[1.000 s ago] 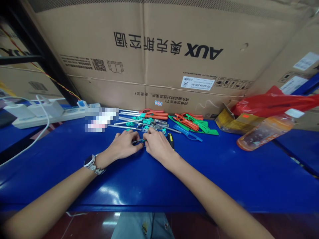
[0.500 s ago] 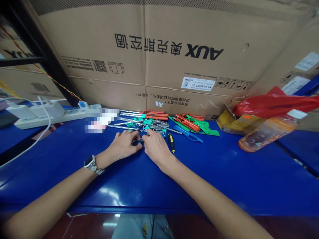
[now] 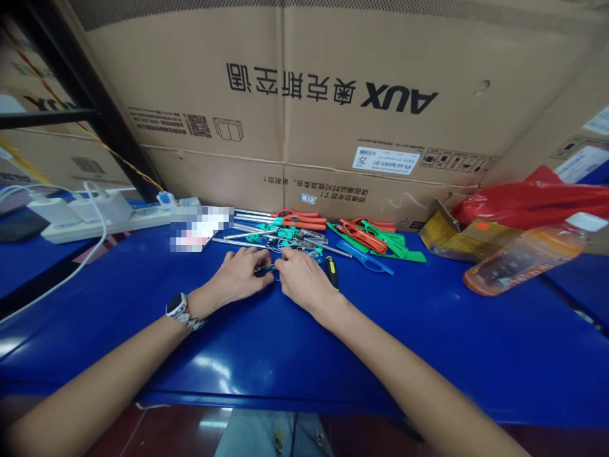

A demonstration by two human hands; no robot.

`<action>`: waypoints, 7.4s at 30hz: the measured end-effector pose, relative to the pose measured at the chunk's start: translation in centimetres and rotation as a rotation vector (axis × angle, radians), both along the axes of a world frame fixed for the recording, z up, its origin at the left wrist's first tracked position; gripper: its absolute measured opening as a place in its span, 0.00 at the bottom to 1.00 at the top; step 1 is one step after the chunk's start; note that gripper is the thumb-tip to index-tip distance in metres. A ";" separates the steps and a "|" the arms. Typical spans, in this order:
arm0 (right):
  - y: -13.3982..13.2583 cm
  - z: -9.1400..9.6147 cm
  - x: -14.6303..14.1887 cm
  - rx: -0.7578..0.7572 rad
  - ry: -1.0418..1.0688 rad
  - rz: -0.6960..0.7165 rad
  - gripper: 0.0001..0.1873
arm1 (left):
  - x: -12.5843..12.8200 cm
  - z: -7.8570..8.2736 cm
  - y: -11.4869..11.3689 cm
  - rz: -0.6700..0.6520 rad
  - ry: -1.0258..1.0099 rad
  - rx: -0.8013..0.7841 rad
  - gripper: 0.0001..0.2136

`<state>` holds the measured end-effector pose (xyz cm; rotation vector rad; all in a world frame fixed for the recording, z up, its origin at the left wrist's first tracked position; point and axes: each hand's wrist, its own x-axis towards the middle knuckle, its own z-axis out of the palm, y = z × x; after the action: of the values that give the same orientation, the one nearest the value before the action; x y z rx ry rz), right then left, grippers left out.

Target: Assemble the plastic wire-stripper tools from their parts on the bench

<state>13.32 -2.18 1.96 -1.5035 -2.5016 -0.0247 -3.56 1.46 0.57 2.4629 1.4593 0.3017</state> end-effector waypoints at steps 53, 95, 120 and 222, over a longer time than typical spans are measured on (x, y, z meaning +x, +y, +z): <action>1.2 1.7 -0.9 -0.070 -0.083 -0.096 0.08 | -0.3 0.0 0.2 -0.048 0.044 0.074 0.11; -0.2 0.0 -0.9 -0.023 -0.042 -0.191 0.10 | 0.2 -0.2 0.2 0.002 -0.049 0.041 0.05; 0.3 0.0 0.1 0.027 -0.069 -0.164 0.08 | 0.4 -0.4 0.2 -0.002 -0.065 0.047 0.05; -2.7 -1.2 7.0 -0.235 0.232 -0.048 0.29 | 1.4 -0.9 0.1 -0.528 -0.056 0.296 0.16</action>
<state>20.31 -4.88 0.79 -1.5503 -2.3471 0.4245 -2.17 1.54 -0.36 2.9256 0.7345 0.4953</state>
